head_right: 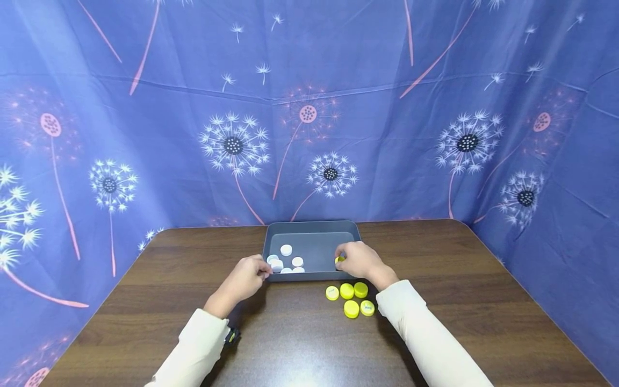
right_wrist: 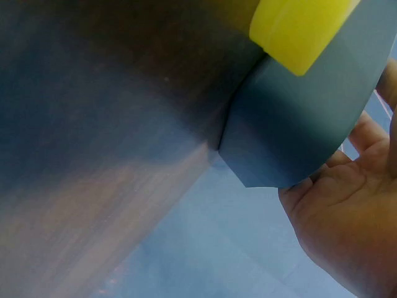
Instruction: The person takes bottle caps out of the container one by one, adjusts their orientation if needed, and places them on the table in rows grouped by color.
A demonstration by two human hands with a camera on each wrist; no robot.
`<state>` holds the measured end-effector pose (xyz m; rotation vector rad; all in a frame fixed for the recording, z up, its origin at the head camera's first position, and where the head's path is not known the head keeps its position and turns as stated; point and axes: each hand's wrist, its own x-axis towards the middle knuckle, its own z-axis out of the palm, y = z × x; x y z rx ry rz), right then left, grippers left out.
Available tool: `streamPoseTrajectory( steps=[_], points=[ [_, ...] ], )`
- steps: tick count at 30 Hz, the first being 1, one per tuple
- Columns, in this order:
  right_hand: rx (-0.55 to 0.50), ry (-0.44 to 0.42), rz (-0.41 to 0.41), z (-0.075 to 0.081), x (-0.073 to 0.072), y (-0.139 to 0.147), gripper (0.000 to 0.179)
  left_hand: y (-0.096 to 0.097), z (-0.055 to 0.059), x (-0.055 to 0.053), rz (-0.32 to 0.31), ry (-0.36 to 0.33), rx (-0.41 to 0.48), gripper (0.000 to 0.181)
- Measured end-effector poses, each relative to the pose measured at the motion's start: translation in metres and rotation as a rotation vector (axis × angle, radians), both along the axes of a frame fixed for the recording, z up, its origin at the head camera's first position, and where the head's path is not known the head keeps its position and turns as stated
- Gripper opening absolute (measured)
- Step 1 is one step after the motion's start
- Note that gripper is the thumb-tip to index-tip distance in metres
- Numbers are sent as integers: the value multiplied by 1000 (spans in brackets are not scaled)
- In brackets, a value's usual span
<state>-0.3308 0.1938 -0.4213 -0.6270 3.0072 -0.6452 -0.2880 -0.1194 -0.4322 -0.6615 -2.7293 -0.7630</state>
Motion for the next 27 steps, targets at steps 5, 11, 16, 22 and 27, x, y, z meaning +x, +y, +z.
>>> streamPoseTrajectory(
  steps=[5,11,16,22,27],
  points=[
    [-93,5,-5,1,2,2,14,0,0,0,-1,-6,5,20],
    [-192,76,-32,-1,5,7,12,0,1,1,-3,-6,14,20],
    [-222,105,-31,1,12,12,14,0,0,1,-6,10,19,21],
    [-261,97,-47,5,22,15,16,0,-1,0,-5,11,21,21],
    [-332,65,-37,10,38,14,17,0,-1,0,-8,21,14,21]
  ],
)
